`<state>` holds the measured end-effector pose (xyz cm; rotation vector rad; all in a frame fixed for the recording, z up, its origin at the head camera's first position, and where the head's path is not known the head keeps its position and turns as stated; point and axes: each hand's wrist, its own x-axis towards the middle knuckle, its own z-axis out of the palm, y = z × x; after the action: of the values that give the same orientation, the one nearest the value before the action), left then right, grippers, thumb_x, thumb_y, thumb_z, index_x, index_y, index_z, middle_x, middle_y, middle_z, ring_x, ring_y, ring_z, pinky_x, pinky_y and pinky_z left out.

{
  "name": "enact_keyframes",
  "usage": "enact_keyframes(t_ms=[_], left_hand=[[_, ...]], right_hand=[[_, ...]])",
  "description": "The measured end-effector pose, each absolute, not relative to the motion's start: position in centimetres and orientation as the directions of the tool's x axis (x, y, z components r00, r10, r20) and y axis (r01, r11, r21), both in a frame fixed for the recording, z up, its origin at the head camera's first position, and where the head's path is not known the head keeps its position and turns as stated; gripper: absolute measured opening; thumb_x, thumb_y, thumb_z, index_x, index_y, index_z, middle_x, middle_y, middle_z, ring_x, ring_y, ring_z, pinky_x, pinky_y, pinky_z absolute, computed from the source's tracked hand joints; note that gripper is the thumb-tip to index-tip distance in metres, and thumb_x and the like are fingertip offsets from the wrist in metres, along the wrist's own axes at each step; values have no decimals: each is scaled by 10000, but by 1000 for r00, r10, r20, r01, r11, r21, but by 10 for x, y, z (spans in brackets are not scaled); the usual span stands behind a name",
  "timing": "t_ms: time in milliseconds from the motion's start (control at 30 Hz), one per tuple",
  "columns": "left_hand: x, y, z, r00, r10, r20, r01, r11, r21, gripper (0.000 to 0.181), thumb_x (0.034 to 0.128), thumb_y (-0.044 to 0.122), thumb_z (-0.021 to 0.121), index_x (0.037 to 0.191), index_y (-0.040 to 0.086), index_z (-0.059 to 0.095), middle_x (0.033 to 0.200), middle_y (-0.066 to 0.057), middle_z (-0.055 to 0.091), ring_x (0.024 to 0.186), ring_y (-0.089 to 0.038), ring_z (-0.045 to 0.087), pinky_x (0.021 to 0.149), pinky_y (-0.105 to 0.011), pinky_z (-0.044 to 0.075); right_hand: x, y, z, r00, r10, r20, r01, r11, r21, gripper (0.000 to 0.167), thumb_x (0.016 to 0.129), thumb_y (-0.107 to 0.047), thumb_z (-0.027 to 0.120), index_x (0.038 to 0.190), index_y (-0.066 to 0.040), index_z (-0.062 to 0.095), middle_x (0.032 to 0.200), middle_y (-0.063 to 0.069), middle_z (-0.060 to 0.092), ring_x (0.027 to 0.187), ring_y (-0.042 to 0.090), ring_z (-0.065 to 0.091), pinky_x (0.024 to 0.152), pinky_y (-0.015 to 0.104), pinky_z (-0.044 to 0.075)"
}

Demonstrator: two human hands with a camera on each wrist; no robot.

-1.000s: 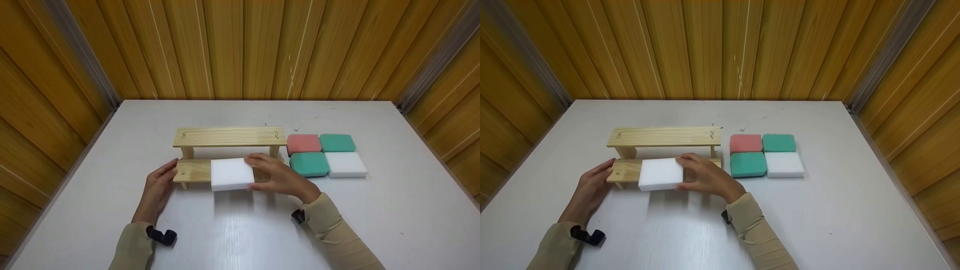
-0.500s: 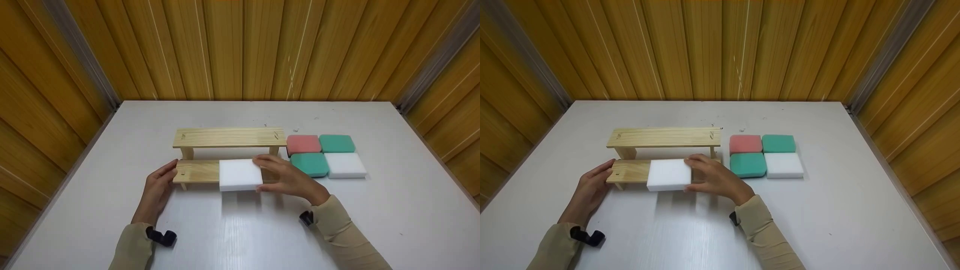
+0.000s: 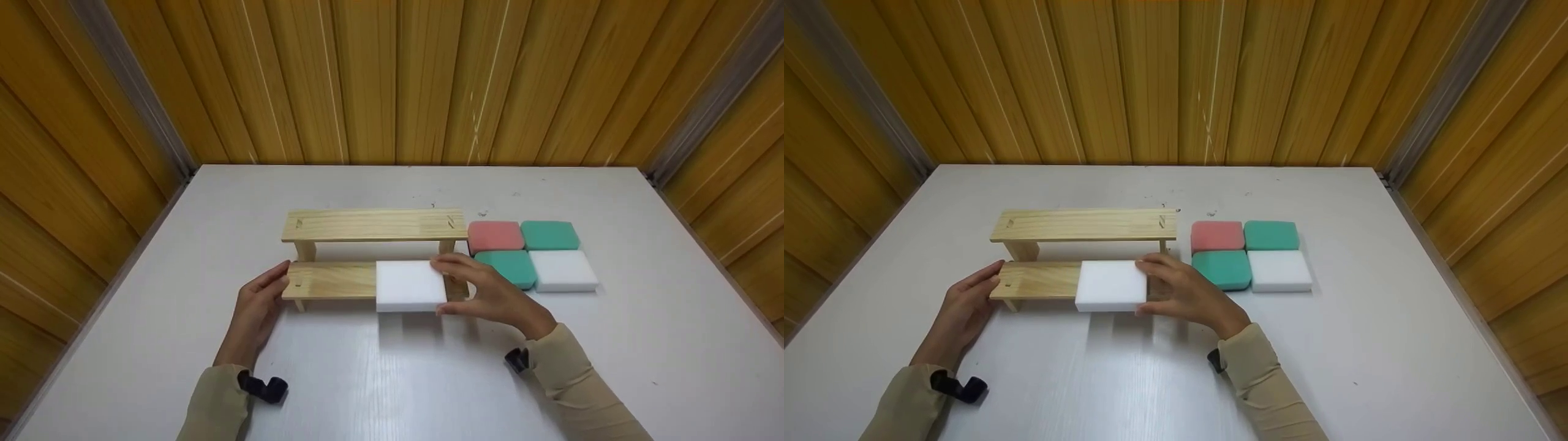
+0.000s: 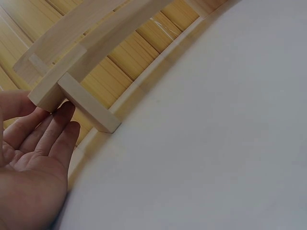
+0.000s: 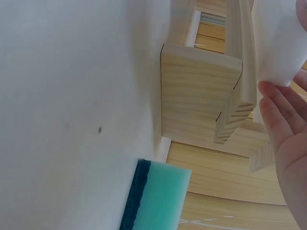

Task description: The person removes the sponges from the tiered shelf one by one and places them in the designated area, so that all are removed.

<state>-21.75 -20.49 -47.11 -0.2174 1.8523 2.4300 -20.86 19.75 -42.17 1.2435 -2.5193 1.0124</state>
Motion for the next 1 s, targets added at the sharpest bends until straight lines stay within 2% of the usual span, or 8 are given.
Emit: enact_keyframes(t_ms=[300, 667, 833, 1000], left_hand=[[-217, -206, -471, -987, -23, -158, -146, -272, 951, 468, 976, 31, 495, 1434, -7, 405, 1524, -104, 370, 1404, -199, 364, 1031, -168, 453], [-217, -205, -471, -986, -32, -164, -149, -288, 946, 483, 966, 28, 510, 1435, -9, 401, 1522, -109, 364, 1403, -207, 370, 1037, -181, 453], [-217, -205, -471, -985, -30, -169, -154, -270, 950, 485, 968, 35, 509, 1439, -6, 397, 1527, -107, 362, 1406, -205, 366, 1033, -175, 454], [-217, -205, -470, -985, -32, -170, -155, -269, 951, 481, 971, 41, 511, 1438, -1, 401, 1526, -103, 367, 1405, -205, 370, 1029, -168, 455]], right_hand=[[-208, 206, -426, -662, -630, 405, -735, 444, -512, 746, 747, -357, 799, 1383, -86, 520, 1391, 55, 524, 1280, 232, 501, 1024, 287, 498], [-208, 218, -432, -631, -622, 464, -762, 384, -521, 696, 750, -283, 812, 1349, -50, 547, 1346, 95, 555, 1244, 251, 523, 1017, 102, 424], [-206, 225, -433, -651, -616, 444, -745, 405, -530, 713, 746, -312, 805, 1355, -51, 542, 1350, 92, 549, 1229, 231, 524, 996, 130, 459], [-202, 231, -430, -661, -604, 446, -739, 419, -528, 733, 719, -300, 825, 1352, -57, 546, 1342, 84, 554, 1214, 224, 526, 997, 99, 439]])
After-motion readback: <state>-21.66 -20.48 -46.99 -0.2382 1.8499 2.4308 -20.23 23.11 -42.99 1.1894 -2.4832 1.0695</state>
